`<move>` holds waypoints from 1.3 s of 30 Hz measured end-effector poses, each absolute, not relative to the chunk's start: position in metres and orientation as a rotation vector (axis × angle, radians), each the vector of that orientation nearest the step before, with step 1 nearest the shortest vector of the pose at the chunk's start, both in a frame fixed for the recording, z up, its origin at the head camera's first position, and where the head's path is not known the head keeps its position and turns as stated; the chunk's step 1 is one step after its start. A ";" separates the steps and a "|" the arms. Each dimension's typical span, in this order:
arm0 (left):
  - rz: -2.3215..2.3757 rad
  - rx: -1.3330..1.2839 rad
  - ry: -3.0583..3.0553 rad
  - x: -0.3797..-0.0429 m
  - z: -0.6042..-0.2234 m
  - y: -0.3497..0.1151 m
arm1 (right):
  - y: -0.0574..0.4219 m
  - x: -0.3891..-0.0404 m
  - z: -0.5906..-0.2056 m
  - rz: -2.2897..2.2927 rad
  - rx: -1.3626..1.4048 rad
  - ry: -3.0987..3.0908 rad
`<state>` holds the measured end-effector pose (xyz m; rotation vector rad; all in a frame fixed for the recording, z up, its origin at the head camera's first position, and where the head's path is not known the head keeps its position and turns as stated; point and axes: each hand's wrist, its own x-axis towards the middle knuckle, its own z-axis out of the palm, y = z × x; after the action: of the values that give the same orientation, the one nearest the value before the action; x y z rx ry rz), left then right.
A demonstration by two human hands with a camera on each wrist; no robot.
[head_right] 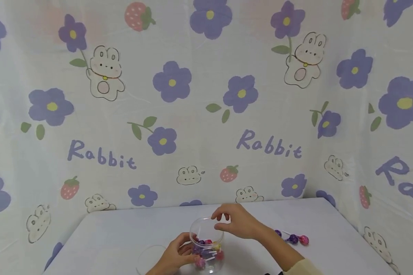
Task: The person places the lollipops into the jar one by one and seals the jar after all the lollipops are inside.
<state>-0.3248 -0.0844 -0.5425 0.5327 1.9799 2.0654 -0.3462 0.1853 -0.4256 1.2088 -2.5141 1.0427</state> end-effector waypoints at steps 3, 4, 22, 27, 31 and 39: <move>2.069 0.511 1.971 -0.324 -0.542 -0.087 | 0.193 -0.346 -0.424 1.049 1.165 -2.529; 2.072 0.505 1.963 -0.324 -0.541 -0.087 | 0.196 -0.345 -0.424 1.044 1.150 -2.531; 2.071 0.504 1.956 -0.323 -0.538 -0.087 | 0.263 -0.346 -0.423 1.003 0.866 -2.615; 2.070 0.518 1.964 -0.322 -0.537 -0.087 | 0.285 -0.346 -0.429 0.991 0.791 -2.625; 2.066 0.527 1.971 -0.322 -0.536 -0.087 | 0.304 -0.348 -0.436 0.994 0.689 -2.663; 2.064 0.519 1.972 -0.324 -0.538 -0.088 | 0.341 -0.353 -0.459 1.013 0.491 -2.733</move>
<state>-0.3237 -0.0877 -0.5384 0.5191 1.9722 2.0640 -0.3525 0.3407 -0.4589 0.4908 -2.7334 1.0134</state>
